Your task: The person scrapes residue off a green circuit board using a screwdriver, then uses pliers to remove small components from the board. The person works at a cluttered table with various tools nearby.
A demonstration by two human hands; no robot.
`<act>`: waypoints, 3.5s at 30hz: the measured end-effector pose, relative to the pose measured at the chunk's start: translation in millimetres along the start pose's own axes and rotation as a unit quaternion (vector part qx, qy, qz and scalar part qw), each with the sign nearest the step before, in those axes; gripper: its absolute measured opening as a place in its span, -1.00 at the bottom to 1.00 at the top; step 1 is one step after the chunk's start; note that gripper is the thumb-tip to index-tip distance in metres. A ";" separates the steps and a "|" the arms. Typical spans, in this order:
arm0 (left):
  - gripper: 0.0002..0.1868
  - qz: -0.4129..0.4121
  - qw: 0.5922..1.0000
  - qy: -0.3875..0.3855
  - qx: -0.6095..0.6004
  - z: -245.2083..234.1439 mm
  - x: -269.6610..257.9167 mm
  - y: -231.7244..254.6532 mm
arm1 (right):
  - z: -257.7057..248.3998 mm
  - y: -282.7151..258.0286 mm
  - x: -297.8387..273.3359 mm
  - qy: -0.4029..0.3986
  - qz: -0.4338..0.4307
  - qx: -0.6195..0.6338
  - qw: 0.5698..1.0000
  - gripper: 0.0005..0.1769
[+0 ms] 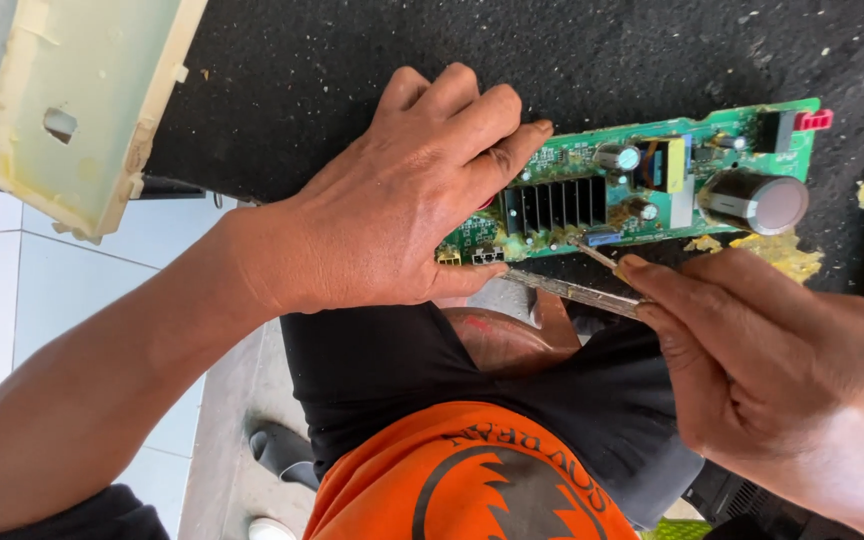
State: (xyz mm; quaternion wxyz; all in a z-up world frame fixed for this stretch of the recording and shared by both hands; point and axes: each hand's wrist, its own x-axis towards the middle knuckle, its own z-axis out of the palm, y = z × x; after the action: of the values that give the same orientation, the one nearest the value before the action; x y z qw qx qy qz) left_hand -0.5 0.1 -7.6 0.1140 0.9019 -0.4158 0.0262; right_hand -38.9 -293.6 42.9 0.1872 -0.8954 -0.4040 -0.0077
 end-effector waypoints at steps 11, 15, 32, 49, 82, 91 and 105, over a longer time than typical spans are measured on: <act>-0.02 0.000 1.000 0.029 0.006 -1.6 0.6 0.4 | -15.1 -17.2 19.4 -0.034 0.095 0.083 0.991 -0.80; -0.02 -0.009 1.000 0.021 -0.003 -0.4 -0.1 0.1 | 14.6 -5.9 -21.7 0.001 0.049 -0.014 0.999 -0.71; 0.12 -0.012 0.999 0.006 0.045 4.7 -1.2 0.3 | 54.6 30.2 -39.4 0.087 -0.040 -0.087 0.992 -0.74; 0.08 -0.007 0.998 0.012 0.053 3.6 0.4 1.1 | 3.7 11.1 -1.5 -0.015 -0.110 -0.134 0.985 -0.52; 0.05 -0.013 0.996 0.044 0.076 5.1 3.5 2.4 | 48.4 31.6 -18.4 0.100 -0.101 -0.061 0.988 -0.71; 0.09 -0.008 0.998 0.029 0.055 8.6 0.2 -0.1 | -4.8 6.1 17.7 -0.032 -0.107 -0.084 0.990 -0.65; 0.10 -0.011 0.999 0.014 0.026 14.3 -2.9 -2.1 | 34.8 23.9 -23.7 0.049 -0.081 -0.135 0.986 -0.76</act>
State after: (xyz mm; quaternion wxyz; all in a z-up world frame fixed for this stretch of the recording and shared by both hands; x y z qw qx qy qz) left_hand -1.4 0.4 -22.4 0.0964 0.9085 -0.4036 0.0490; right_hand -42.3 -313.1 -1.2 0.0827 -0.8755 -0.4604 -0.1213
